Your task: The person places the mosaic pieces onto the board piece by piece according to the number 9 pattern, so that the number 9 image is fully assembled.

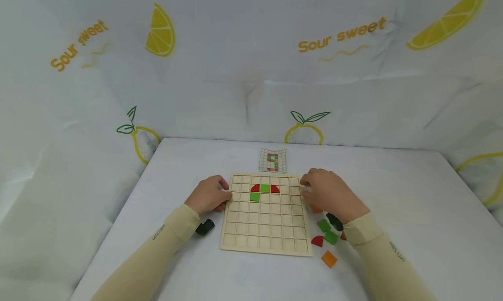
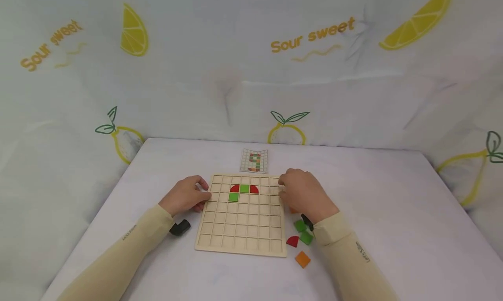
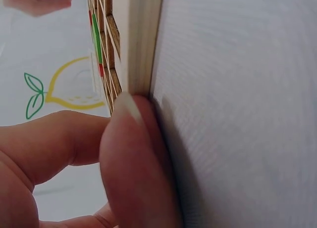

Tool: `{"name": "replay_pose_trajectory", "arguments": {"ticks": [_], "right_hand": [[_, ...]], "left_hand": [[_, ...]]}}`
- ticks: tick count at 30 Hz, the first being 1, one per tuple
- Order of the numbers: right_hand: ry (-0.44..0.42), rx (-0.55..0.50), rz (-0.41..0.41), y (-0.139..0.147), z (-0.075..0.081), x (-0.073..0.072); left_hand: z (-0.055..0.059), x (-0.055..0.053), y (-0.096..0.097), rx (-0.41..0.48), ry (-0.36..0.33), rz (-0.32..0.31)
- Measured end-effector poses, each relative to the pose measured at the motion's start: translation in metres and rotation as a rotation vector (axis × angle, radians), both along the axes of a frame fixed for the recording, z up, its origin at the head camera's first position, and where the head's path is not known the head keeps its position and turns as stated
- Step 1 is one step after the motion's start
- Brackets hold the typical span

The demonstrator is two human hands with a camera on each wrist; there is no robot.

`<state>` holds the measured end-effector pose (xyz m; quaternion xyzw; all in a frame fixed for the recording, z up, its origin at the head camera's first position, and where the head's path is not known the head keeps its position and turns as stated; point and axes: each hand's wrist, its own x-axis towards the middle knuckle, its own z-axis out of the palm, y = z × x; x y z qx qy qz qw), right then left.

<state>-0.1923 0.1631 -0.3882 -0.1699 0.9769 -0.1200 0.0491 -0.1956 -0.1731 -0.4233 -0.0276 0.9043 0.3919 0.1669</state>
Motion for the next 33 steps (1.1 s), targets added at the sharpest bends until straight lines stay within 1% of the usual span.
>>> {"name": "replay_pose_trajectory", "arguments": {"ticks": [5,8,10,15,20,24,27,33], "right_hand": [[-0.032,0.0,-0.066,0.043,-0.001,0.002],[-0.052,0.009,-0.091,0.06,-0.003,0.003],[-0.085,0.0,-0.11,0.067,-0.004,0.005],[-0.139,-0.023,-0.134,0.076,-0.009,0.012],[-0.128,-0.025,-0.152,0.078,-0.015,0.012],[-0.103,-0.005,-0.144,0.079,-0.019,0.009],[-0.096,0.004,-0.143,0.081,-0.02,0.007],[-0.116,-0.008,-0.153,0.085,-0.022,0.006]], "left_hand": [[0.001,0.0,-0.001,-0.005,-0.006,-0.001],[0.002,0.0,-0.002,-0.003,-0.005,0.0],[0.003,0.0,-0.002,-0.003,-0.004,0.0],[0.003,0.001,-0.002,0.014,-0.005,-0.006],[0.003,0.003,-0.002,0.035,0.002,-0.004],[0.002,0.004,-0.002,0.029,0.004,0.002],[0.002,0.003,-0.002,0.028,0.008,-0.006],[0.001,0.002,-0.002,0.033,0.008,-0.008]]}}
